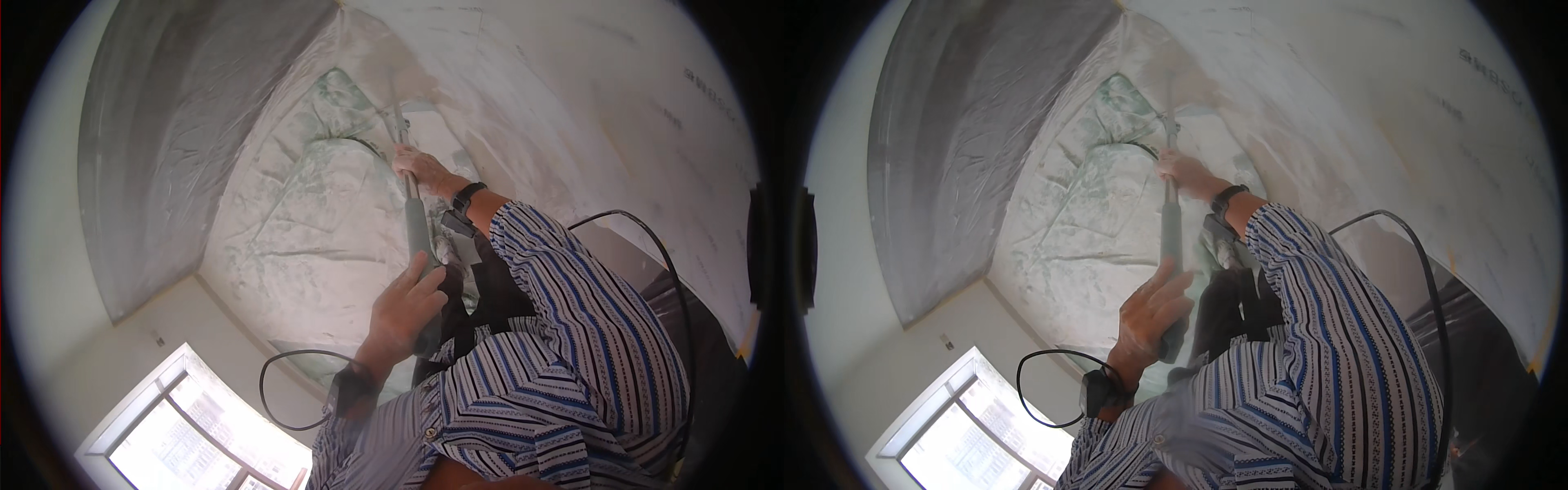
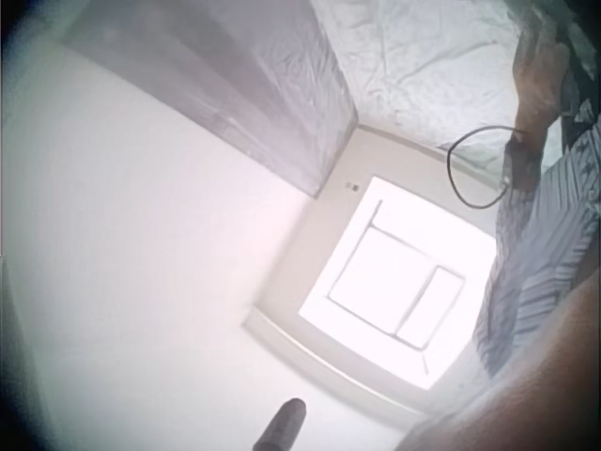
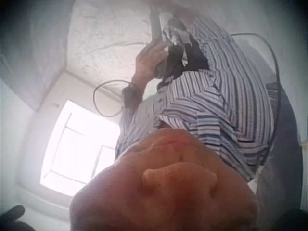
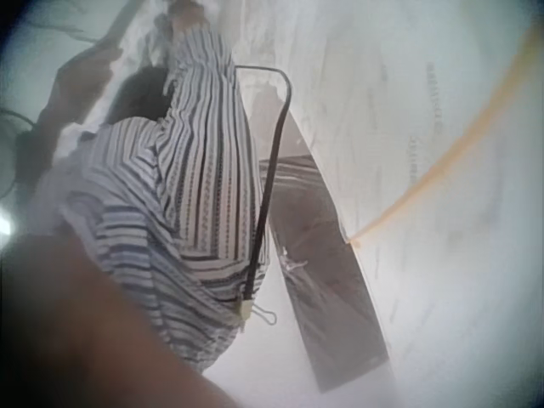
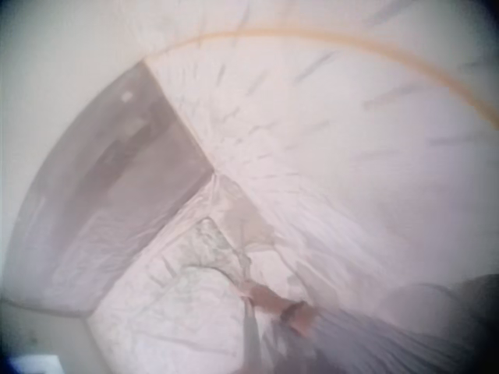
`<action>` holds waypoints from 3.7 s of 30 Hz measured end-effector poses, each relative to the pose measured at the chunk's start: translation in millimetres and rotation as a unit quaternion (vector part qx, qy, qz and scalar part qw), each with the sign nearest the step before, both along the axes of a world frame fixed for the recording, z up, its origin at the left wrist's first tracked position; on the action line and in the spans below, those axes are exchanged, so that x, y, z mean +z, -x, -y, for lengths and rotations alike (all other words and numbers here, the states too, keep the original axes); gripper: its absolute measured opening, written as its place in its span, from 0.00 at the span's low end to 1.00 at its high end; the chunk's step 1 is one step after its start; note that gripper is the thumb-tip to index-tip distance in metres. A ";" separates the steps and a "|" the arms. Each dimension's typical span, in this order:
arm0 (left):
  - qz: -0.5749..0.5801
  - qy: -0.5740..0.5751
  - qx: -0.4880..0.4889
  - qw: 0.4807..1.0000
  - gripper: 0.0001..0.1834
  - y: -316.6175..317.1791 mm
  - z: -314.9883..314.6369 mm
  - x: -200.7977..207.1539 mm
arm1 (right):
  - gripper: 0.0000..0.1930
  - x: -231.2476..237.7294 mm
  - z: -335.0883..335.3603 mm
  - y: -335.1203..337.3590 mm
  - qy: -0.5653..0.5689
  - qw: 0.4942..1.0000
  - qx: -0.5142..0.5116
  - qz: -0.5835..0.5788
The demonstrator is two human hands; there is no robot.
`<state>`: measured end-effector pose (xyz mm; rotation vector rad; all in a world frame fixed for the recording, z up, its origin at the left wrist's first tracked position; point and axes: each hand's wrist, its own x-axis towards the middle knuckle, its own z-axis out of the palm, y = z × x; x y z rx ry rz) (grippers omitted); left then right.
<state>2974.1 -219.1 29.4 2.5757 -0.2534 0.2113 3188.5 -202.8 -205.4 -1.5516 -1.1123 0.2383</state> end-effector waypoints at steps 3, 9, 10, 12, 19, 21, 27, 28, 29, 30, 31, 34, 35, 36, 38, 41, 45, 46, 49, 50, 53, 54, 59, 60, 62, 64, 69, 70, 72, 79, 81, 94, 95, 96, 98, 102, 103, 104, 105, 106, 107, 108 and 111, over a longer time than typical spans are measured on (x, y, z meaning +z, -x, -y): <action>-0.006 0.021 -0.007 1.000 0.13 31.0 -11.7 -48.3 | 0.09 -52.6 1.1 42.5 0.006 1.000 -0.009 -0.027; -0.042 0.041 -0.034 0.998 0.10 89.5 -25.3 -128.6 | 0.09 -155.2 16.4 115.3 0.009 1.000 -0.008 -0.012; -0.050 0.053 -0.037 0.997 0.08 99.2 -25.5 -141.5 | 0.09 -173.5 20.5 129.7 0.014 1.000 -0.007 -0.017; -0.070 0.068 -0.037 0.995 0.07 110.9 -24.1 -159.4 | 0.09 -203.7 30.5 154.9 0.058 0.995 -0.026 -0.072; -0.110 0.082 -0.062 0.989 0.10 104.6 -34.1 -223.6 | 0.08 -279.4 44.4 171.1 0.086 0.993 -0.030 -0.072; -0.120 0.094 -0.057 0.987 0.10 96.0 -36.5 -232.0 | 0.08 -287.2 42.6 166.3 0.074 0.995 -0.018 -0.068; -0.150 0.125 -0.076 0.978 0.09 82.0 -50.2 -276.3 | 0.04 -332.5 52.3 165.8 0.138 0.987 0.006 -0.078; -0.147 0.123 -0.079 0.978 0.09 81.0 -53.8 -282.5 | 0.04 -340.3 50.3 165.9 0.140 0.987 0.006 -0.080; -0.150 0.126 -0.078 0.978 0.09 81.0 -59.1 -287.6 | 0.04 -341.8 46.8 165.5 0.151 0.986 -0.004 -0.072; -0.154 0.121 -0.079 0.977 0.09 81.3 -65.0 -291.8 | 0.04 -342.9 43.7 165.6 0.160 0.985 -0.014 -0.064; -0.159 0.117 -0.081 0.977 0.08 81.8 -69.9 -295.6 | 0.04 -343.4 41.5 167.5 0.162 0.984 -0.012 -0.066; -0.152 0.120 -0.059 0.979 0.09 84.9 -75.1 -295.5 | 0.04 -346.3 33.6 178.8 0.183 0.979 -0.003 -0.091; -0.154 0.125 -0.061 0.978 0.09 88.5 -75.5 -302.5 | 0.03 -354.9 36.5 182.2 0.164 0.983 -0.003 -0.080; -0.154 0.135 -0.070 0.976 0.10 93.3 -76.8 -309.6 | 0.03 -362.8 40.6 186.2 0.145 0.987 -0.003 -0.070; -0.156 0.149 -0.081 0.973 0.12 99.5 -77.9 -319.1 | 0.05 -377.3 47.1 196.2 0.137 0.986 -0.016 -0.090; -0.162 0.160 -0.078 0.971 0.14 102.0 -78.4 -323.8 | 0.08 -383.5 52.6 208.8 0.167 0.977 -0.025 -0.134; -0.202 0.165 -0.063 0.963 0.09 105.8 -79.4 -323.6 | 0.08 -388.3 56.6 228.3 0.184 0.972 -0.034 -0.144; -0.196 0.157 -0.050 0.967 0.08 106.2 -80.4 -322.9 | 0.08 -389.5 56.0 231.6 0.186 0.971 -0.031 -0.144; -0.191 0.161 -0.063 0.966 0.08 107.4 -98.4 -317.3 | 0.06 -388.0 48.9 241.0 0.157 0.980 -0.022 -0.124; -0.190 0.164 -0.065 0.966 0.08 108.0 -108.0 -317.5 | 0.06 -383.1 42.6 243.0 0.189 0.973 -0.012 -0.129; -0.201 0.170 -0.076 0.962 0.08 105.6 -118.5 -308.7 | 0.06 -364.7 37.6 246.8 0.252 0.957 0.010 -0.143; -0.196 0.172 -0.070 0.963 0.08 104.4 -117.6 -306.4 | 0.05 -360.6 39.8 247.8 0.282 0.947 0.021 -0.150; -0.171 0.179 -0.055 0.967 0.10 112.8 -96.6 -299.6 | 0.05 -337.9 69.8 241.9 0.273 0.949 0.055 -0.150; -0.165 0.190 -0.042 0.967 0.11 111.2 -91.6 -300.7 | 0.05 -333.7 74.8 239.2 0.282 0.946 0.039 -0.154; -0.161 0.201 -0.031 0.966 0.11 106.3 -80.8 -299.7 | 0.05 -333.5 84.2 234.2 0.237 0.962 0.005 -0.137; -0.156 0.188 -0.039 0.969 0.12 99.6 -70.1 -296.1 | 0.04 -338.9 89.3 223.9 0.192 0.973 -0.029 -0.122; -0.129 0.146 -0.043 0.980 0.12 91.9 -48.5 -325.7 | 0.05 -362.0 90.8 191.2 0.162 0.982 -0.066 -0.075; -0.131 0.136 -0.043 0.981 0.12 91.0 -44.9 -327.3 | 0.05 -368.0 92.1 189.0 0.162 0.982 -0.066 -0.076; -0.135 0.140 -0.031 0.980 0.11 85.8 -40.9 -333.7 | 0.07 -372.4 95.4 183.6 0.184 0.980 -0.024 -0.075; -0.090 0.132 -0.029 0.987 0.08 89.9 -52.0 -326.2 | 0.09 -358.5 64.1 170.9 0.160 0.984 -0.035 -0.069; -0.108 0.121 -0.046 0.986 0.08 97.0 -56.2 -328.3 | 0.07 -367.3 62.1 178.2 0.140 0.988 -0.032 -0.051; -0.123 0.198 0.002 0.972 0.13 155.1 -149.1 -313.8 | 0.05 -348.1 -2.5 261.3 0.245 0.965 -0.015 -0.094; -0.121 0.196 0.008 0.973 0.13 160.3 -153.8 -309.1 | 0.05 -344.3 -10.9 264.6 0.243 0.966 -0.010 -0.092; -0.120 0.201 0.015 0.972 0.14 165.2 -157.8 -303.9 | 0.05 -340.8 -18.8 268.0 0.226 0.969 -0.029 -0.095; -0.117 0.204 0.025 0.972 0.14 172.8 -164.7 -292.8 | 0.04 -330.8 -32.0 275.2 0.206 0.973 -0.045 -0.096; -0.084 0.251 0.048 0.963 0.15 178.0 -175.1 -270.0 | 0.04 -310.0 -54.1 281.0 0.176 0.978 -0.064 -0.096; -0.074 0.268 0.057 0.959 0.15 177.3 -178.4 -264.2 | 0.04 -305.8 -61.2 279.6 0.173 0.980 -0.064 -0.080; -0.072 0.267 0.061 0.959 0.15 176.8 -182.5 -258.9 | 0.04 -298.9 -69.7 276.3 0.171 0.980 -0.061 -0.077; -0.062 0.272 0.071 0.958 0.14 175.7 -188.3 -253.6 | 0.04 -292.2 -79.7 271.7 0.151 0.983 -0.050 -0.087; -0.052 0.276 0.083 0.956 0.13 173.9 -195.5 -248.3 | 0.04 -285.6 -92.1 266.9 0.131 0.986 -0.038 -0.096; -0.050 0.277 0.082 0.956 0.13 169.8 -205.1 -243.0 | 0.04 -281.5 -105.7 260.8 0.132 0.986 -0.038 -0.093; -0.050 0.272 0.099 0.956 0.13 165.9 -215.8 -237.2 | 0.04 -277.9 -122.0 254.2 0.120 0.988 -0.032 -0.093; -0.043 0.254 0.127 0.958 0.13 154.1 -260.4 -222.3 | 0.05 -259.9 -184.2 228.4 0.110 0.991 0.001 -0.082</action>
